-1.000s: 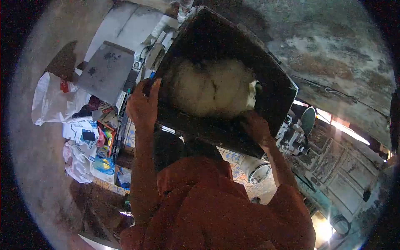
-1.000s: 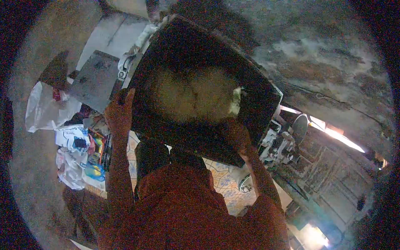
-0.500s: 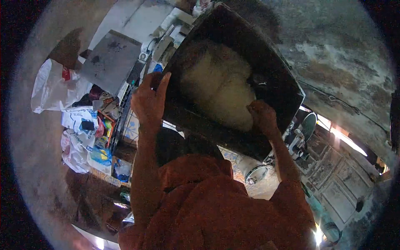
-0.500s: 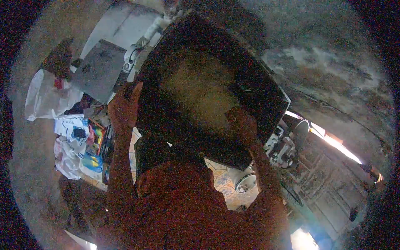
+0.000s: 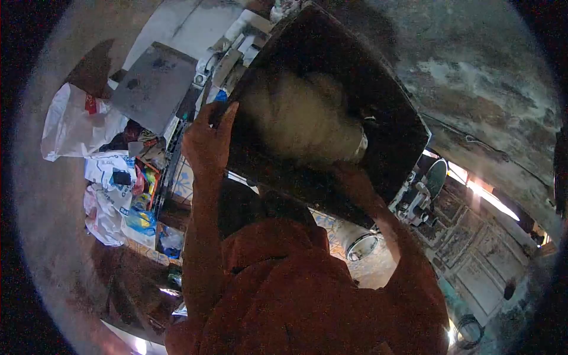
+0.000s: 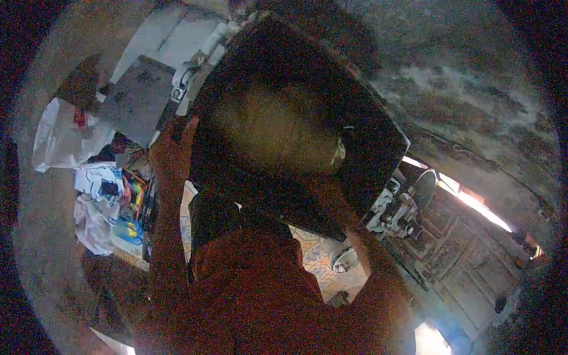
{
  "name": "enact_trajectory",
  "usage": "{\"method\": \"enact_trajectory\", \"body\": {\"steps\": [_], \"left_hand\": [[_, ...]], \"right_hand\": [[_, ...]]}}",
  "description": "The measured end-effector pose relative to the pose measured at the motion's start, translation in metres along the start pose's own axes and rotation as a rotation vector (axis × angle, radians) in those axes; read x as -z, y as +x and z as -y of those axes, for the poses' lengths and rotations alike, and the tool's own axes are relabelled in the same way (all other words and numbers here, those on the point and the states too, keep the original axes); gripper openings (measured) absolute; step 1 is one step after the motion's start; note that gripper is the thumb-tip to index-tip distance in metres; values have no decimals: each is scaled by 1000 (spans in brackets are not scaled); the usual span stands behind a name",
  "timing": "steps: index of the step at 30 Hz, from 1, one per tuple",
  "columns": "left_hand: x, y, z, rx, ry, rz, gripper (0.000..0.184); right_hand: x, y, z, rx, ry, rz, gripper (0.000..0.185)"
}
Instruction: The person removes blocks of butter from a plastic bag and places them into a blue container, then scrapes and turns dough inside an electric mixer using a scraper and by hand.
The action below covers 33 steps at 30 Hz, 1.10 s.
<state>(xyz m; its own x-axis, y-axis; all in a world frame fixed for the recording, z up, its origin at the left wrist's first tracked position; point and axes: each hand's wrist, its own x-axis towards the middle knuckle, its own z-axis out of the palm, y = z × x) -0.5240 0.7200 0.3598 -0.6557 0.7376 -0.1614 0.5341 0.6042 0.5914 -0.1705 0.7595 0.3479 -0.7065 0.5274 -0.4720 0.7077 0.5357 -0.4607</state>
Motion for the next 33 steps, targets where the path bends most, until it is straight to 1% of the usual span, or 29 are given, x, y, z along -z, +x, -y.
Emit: {"method": "enact_trajectory", "body": {"steps": [2, 3, 5, 6, 8, 9, 11, 13, 14, 16, 17, 19, 20, 22, 24, 26, 27, 29, 30, 31, 32, 33], "left_hand": [[0, 0, 0, 25, -7, 23, 45], [-1, 0, 1, 11, 16, 5, 45], [-2, 0, 2, 1, 43, -15, 45], [-3, 0, 3, -17, 29, -25, 45], [-4, 1, 5, -30, 24, -43, 45], [-5, 1, 5, -55, 27, -70, 45], [-6, 0, 10, -77, 29, -80, 44], [-4, 2, 4, -32, 22, -29, 44], [1, 0, -3, 12, 11, -17, 44], [-2, 0, 0, -28, -8, -29, 43], [-3, 0, 4, -54, -19, -44, 43], [-4, 2, 4, -75, 17, -38, 43], [-2, 1, 2, -56, 24, -33, 43], [0, 0, -2, -39, 32, -26, 43], [0, 0, -3, 42, 4, 32, 42], [-4, 1, 2, 13, 11, 5, 42], [-6, 1, 4, -17, 19, -22, 42], [-1, -2, -3, -16, 47, -29, 42], [1, 0, -3, -18, 76, -42, 43], [0, 1, -1, -14, 80, -46, 43], [-2, 1, 1, -22, 65, -35, 43], [-3, 1, 4, -29, 49, -22, 44]], "right_hand": [[-36, 3, -15, 201, -338, 15, 52], [-51, 7, -22, 207, -336, 18, 52], [-71, 21, -35, 393, -595, 76, 56], [-62, 32, -26, 399, -593, 76, 56], [-41, 54, -10, 479, -414, -68, 57], [-39, 66, -13, 493, -409, -69, 57], [-35, 68, -25, -6, -419, 68, 59], [-6, 40, -25, 2, -324, -375, 54], [0, 30, -36, -11, -330, -378, 54], [11, 18, -55, -182, -82, -597, 45], [23, 13, -49, -187, -87, -609, 45], [49, -2, -29, -422, 53, -429, 41], [44, -7, -31, -426, 52, -435, 41], [18, -16, -44, -374, 58, -430, 42], [10, -21, -40, -347, 60, -424, 44], [-1, -21, -25, -30, -105, -405, 48], [-1, -15, -14, -28, -102, -400, 48], [0, 2, 10, -92, -130, 147, 55], [-24, 14, 1, -77, -127, 152, 55], [-63, 22, -19, 235, -286, -29, 59], [-86, 29, -29, 547, -439, -214, 62], [-82, 42, -25, 552, -435, -209, 62]]}}
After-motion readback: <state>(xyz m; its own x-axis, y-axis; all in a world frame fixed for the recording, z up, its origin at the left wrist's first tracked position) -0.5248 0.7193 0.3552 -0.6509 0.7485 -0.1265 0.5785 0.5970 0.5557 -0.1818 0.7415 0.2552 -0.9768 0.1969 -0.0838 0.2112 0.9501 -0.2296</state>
